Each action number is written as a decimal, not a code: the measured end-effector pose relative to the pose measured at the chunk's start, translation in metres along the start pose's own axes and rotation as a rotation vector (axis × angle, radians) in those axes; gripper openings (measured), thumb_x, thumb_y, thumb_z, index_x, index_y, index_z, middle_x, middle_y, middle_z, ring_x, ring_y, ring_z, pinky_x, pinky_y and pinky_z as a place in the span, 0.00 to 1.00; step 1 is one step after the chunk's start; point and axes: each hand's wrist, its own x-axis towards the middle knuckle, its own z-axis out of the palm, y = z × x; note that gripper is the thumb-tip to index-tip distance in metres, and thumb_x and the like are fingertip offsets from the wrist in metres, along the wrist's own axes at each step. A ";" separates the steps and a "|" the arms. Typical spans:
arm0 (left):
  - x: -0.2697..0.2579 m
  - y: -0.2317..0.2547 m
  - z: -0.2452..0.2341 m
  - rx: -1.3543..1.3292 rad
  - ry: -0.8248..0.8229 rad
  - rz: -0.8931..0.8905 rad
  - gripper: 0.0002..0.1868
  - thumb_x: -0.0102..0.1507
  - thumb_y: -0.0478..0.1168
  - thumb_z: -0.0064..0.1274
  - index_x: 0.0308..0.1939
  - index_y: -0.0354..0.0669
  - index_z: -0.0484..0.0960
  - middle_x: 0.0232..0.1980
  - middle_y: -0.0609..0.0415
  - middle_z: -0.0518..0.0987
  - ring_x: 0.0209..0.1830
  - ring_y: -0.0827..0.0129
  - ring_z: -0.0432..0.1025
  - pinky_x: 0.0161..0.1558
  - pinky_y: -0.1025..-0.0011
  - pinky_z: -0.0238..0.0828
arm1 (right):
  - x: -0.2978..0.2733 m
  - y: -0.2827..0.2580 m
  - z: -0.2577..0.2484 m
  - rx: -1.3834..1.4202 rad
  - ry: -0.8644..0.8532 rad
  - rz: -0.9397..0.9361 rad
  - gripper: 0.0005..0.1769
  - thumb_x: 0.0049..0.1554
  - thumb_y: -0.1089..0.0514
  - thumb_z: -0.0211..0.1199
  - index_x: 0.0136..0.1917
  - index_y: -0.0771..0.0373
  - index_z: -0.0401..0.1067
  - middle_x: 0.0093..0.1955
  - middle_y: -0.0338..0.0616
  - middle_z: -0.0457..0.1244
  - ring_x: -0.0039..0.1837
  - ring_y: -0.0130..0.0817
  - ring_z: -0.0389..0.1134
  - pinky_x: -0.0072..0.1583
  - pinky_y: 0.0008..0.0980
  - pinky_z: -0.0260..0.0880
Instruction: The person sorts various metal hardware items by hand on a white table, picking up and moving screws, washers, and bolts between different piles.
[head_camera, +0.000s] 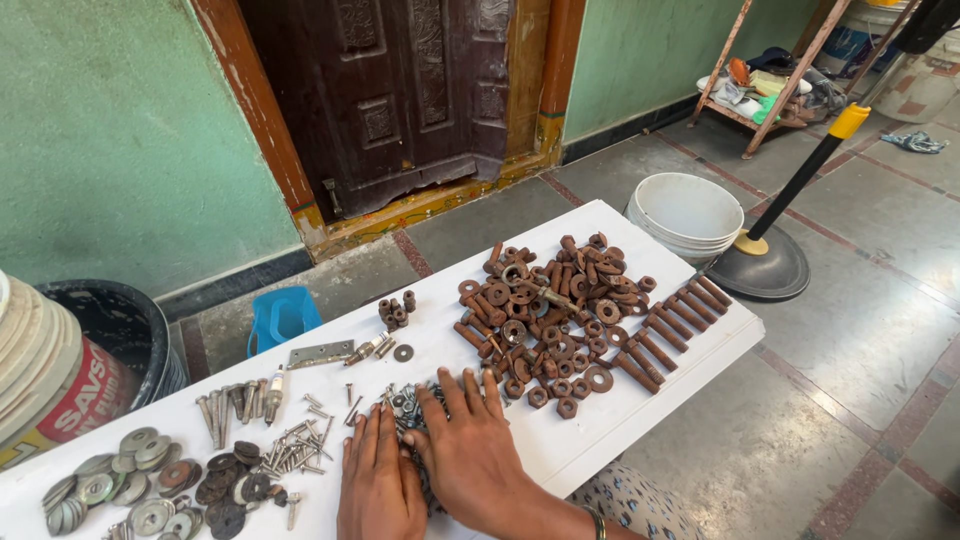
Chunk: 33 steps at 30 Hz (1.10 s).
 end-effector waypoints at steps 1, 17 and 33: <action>0.000 0.001 -0.001 -0.007 0.013 0.010 0.32 0.62 0.39 0.39 0.71 0.28 0.61 0.74 0.33 0.61 0.77 0.42 0.52 0.73 0.48 0.42 | 0.000 0.001 0.001 -0.018 0.034 -0.019 0.28 0.64 0.50 0.53 0.68 0.74 0.66 0.70 0.78 0.55 0.72 0.79 0.52 0.73 0.66 0.37; 0.000 0.014 -0.013 -0.027 -0.032 -0.044 0.32 0.65 0.39 0.38 0.72 0.27 0.58 0.75 0.33 0.59 0.78 0.44 0.49 0.74 0.51 0.39 | 0.004 0.001 -0.006 -0.026 -0.072 0.060 0.29 0.65 0.48 0.52 0.70 0.71 0.64 0.73 0.74 0.52 0.74 0.78 0.48 0.73 0.68 0.36; 0.000 0.030 -0.033 -0.101 -0.022 -0.074 0.33 0.64 0.38 0.39 0.74 0.36 0.58 0.74 0.37 0.62 0.78 0.43 0.50 0.74 0.51 0.41 | -0.009 -0.002 -0.023 0.066 -0.277 0.129 0.33 0.66 0.44 0.49 0.77 0.66 0.54 0.78 0.74 0.42 0.79 0.74 0.39 0.75 0.60 0.39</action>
